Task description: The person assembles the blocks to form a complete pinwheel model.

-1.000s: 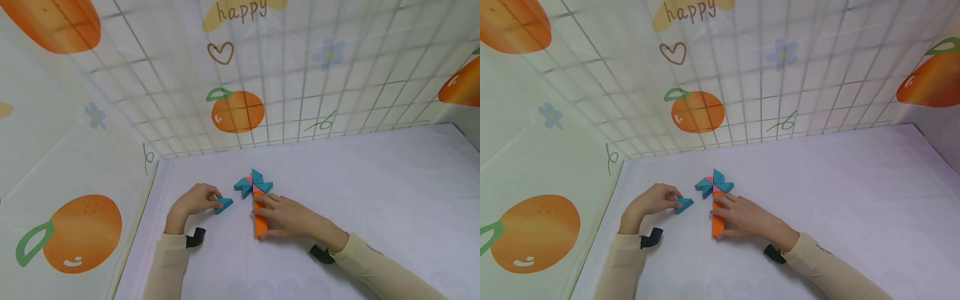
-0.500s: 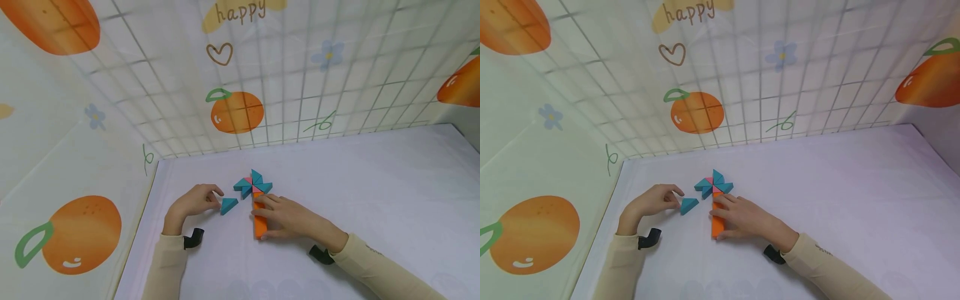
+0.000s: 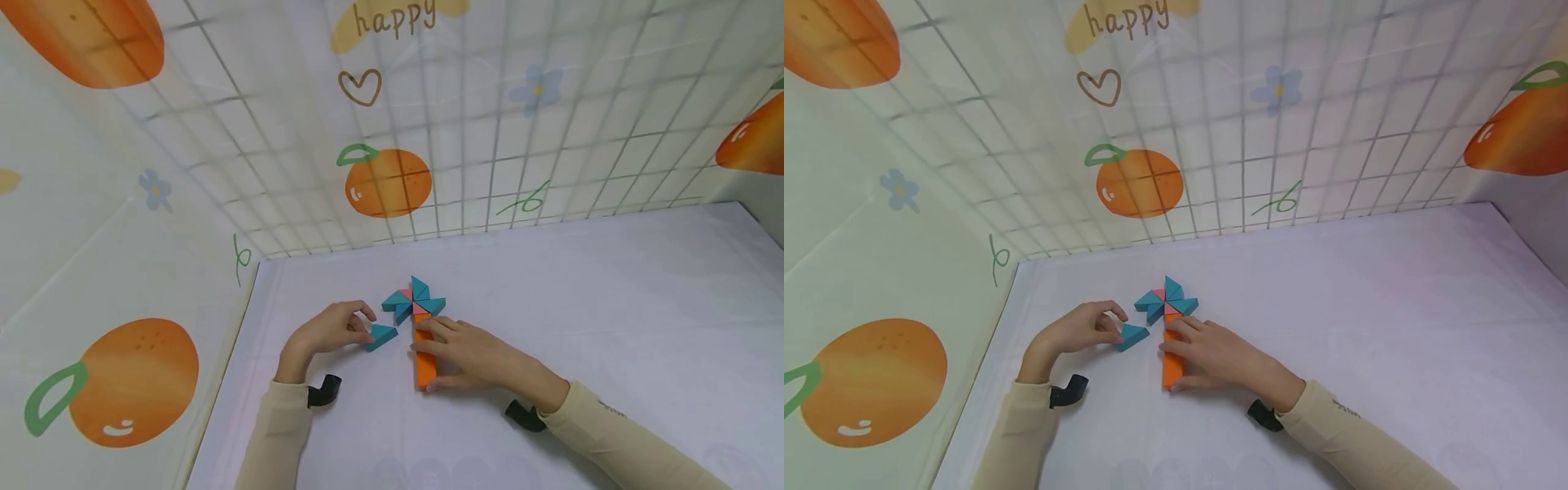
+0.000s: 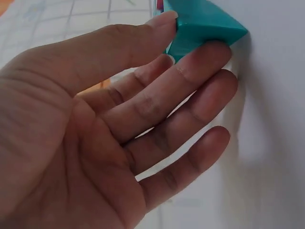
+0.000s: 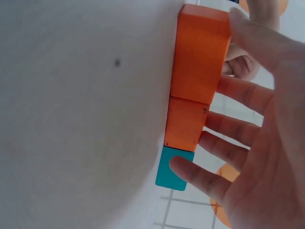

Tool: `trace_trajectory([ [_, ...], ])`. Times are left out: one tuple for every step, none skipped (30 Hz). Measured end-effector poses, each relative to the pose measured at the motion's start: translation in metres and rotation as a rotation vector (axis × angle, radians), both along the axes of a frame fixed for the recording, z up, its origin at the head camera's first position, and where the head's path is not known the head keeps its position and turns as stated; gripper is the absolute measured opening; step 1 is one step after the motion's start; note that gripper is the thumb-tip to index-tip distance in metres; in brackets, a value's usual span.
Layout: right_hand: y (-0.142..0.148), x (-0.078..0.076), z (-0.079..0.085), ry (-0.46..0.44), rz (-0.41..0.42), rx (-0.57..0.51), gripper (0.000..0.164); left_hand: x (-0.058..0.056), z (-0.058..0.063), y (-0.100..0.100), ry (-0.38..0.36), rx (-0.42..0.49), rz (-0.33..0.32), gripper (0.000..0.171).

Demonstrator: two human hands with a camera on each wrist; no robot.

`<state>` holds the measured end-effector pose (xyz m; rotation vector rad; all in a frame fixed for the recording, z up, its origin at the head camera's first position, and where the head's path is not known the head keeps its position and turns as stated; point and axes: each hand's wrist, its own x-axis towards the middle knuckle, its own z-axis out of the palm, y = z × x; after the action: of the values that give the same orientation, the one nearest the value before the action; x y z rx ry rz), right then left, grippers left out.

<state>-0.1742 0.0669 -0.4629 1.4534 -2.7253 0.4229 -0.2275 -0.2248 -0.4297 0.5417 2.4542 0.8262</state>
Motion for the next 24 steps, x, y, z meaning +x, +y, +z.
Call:
trace_trajectory([
  [0.000, 0.000, 0.000, -0.002, 0.000, -0.001, 0.062, 0.000, -0.001, 0.002, -0.013, 0.004, 0.013, 0.029],
  [0.000, 0.000, 0.000, -0.002, 0.001, -0.002, 0.062, 0.001, -0.001, 0.005, -0.025, 0.008, 0.024, 0.030],
  [0.000, 0.000, 0.000, -0.001, 0.001, -0.003, 0.062, 0.001, -0.002, 0.007, -0.035, 0.009, 0.035, 0.029],
  [0.000, 0.000, 0.000, 0.001, 0.001, -0.004, 0.062, 0.002, -0.003, 0.009, -0.046, 0.013, 0.045, 0.029],
  [0.000, -0.001, -0.001, 0.003, 0.002, -0.005, 0.062, 0.002, -0.004, 0.012, -0.062, 0.025, 0.056, 0.028],
  [0.000, -0.001, -0.001, 0.006, 0.002, -0.006, 0.062, 0.003, -0.005, 0.014, -0.082, 0.046, 0.065, 0.028],
  [0.000, -0.001, -0.001, 0.008, 0.002, -0.006, 0.062, 0.003, -0.005, 0.016, -0.100, 0.063, 0.072, 0.027],
  [0.000, -0.001, -0.001, 0.010, 0.002, -0.006, 0.062, 0.003, -0.006, 0.017, -0.113, 0.080, 0.075, 0.026],
  [0.000, -0.001, -0.001, 0.012, 0.002, -0.006, 0.062, 0.004, -0.006, 0.018, -0.127, 0.099, 0.078, 0.024],
  [0.000, -0.001, -0.001, 0.009, 0.002, -0.006, 0.062, 0.004, -0.006, 0.019, -0.141, 0.118, 0.081, 0.023],
  [0.000, -0.001, -0.001, 0.007, 0.002, -0.007, 0.062, 0.004, -0.006, 0.019, -0.154, 0.134, 0.084, 0.023],
  [0.000, -0.001, -0.001, 0.005, 0.002, -0.007, 0.062, 0.003, -0.006, 0.018, -0.163, 0.144, 0.084, 0.023],
  [0.000, -0.001, -0.001, 0.004, 0.002, -0.007, 0.062, 0.003, -0.006, 0.018, -0.167, 0.147, 0.081, 0.022],
  [0.000, -0.001, -0.001, 0.003, 0.003, -0.008, 0.062, 0.003, -0.007, 0.018, -0.176, 0.157, 0.078, 0.022],
  [0.000, -0.001, -0.001, 0.005, 0.004, -0.008, 0.062, 0.003, -0.007, 0.017, -0.191, 0.168, 0.077, 0.023],
  [0.000, -0.001, -0.001, 0.006, 0.006, -0.009, 0.062, 0.003, -0.007, 0.017, -0.207, 0.179, 0.077, 0.023],
  [0.000, -0.001, -0.001, 0.009, 0.007, -0.010, 0.062, 0.003, -0.008, 0.017, -0.222, 0.193, 0.077, 0.024],
  [0.000, -0.001, -0.001, 0.012, 0.009, -0.011, 0.062, 0.003, -0.009, 0.017, -0.239, 0.206, 0.079, 0.024],
  [0.000, -0.001, -0.001, 0.014, 0.010, -0.011, 0.062, 0.004, -0.010, 0.018, -0.253, 0.215, 0.085, 0.025],
  [0.000, -0.001, -0.002, 0.017, 0.011, -0.013, 0.062, 0.004, -0.011, 0.019, -0.263, 0.225, 0.093, 0.026],
  [0.000, -0.001, -0.002, 0.017, 0.010, -0.014, 0.062, 0.004, -0.012, 0.020, -0.271, 0.231, 0.103, 0.026],
  [0.000, -0.001, -0.002, 0.015, 0.010, -0.016, 0.062, 0.004, -0.012, 0.021, -0.276, 0.235, 0.113, 0.027],
  [0.000, -0.001, -0.002, 0.016, 0.010, -0.017, 0.062, 0.005, -0.013, 0.022, -0.280, 0.239, 0.123, 0.027],
  [0.000, -0.001, -0.002, 0.015, 0.009, -0.018, 0.062, 0.005, -0.013, 0.023, -0.283, 0.241, 0.132, 0.028],
])
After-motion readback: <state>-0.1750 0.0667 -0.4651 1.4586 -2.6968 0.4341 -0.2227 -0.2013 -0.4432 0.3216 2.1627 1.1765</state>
